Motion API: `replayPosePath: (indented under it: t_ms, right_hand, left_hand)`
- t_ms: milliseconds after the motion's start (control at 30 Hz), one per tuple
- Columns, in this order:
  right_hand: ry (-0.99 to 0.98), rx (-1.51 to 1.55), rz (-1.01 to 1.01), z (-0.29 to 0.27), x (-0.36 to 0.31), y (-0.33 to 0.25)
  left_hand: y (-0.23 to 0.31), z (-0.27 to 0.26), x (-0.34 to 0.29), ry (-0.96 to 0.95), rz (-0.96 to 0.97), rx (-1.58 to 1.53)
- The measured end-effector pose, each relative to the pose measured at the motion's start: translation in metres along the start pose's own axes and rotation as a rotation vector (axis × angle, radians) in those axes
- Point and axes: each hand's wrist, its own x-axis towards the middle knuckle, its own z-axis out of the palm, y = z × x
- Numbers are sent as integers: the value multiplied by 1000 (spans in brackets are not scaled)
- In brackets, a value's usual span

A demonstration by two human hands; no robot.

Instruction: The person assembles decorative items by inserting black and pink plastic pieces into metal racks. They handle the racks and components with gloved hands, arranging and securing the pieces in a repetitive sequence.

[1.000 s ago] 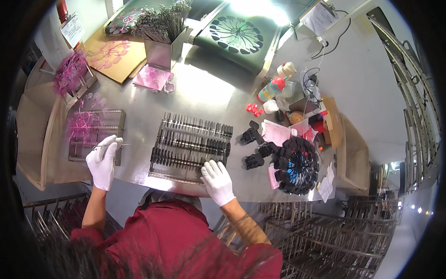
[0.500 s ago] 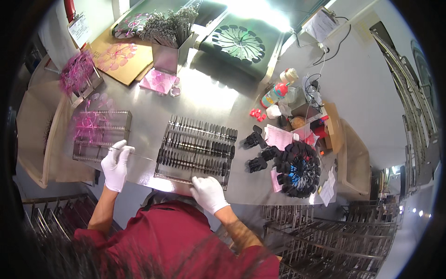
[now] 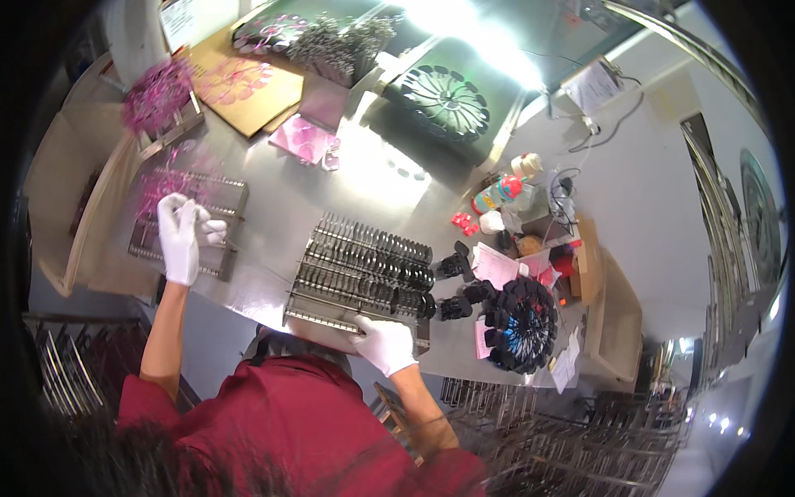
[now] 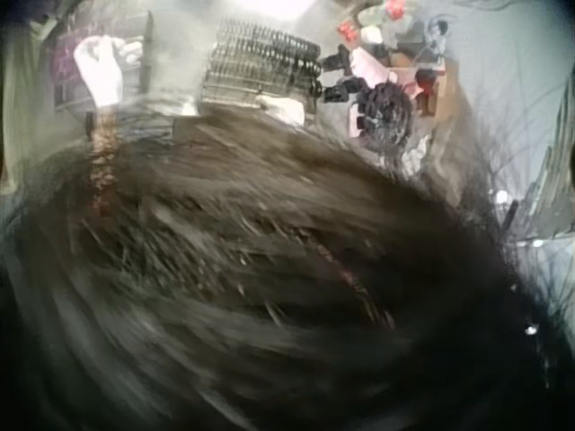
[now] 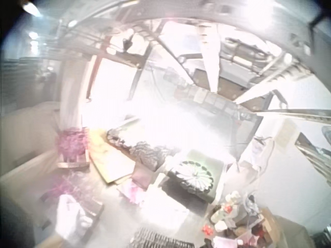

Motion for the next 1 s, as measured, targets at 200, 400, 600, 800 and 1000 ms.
replayPosePath:
  t_ms: [200,400,600,800,1000]
  right_hand:
    - [-103,-46,24,-3,-14,17]
    - [-210,-37,45,-10,-11,24]
    - [-133,3,-31,-12,-9,37]
    - [-118,-19,-56,-17,-6,42]
    - [-140,0,-58,-18,-4,45]
  left_hand:
    - [-24,5,29,10,-159,-43]
    - [-37,-3,41,53,-247,-19]
    - [-64,-11,42,59,-376,-41]
    - [-63,-35,43,118,-353,-48]
    - [-65,-29,31,144,-402,-129]
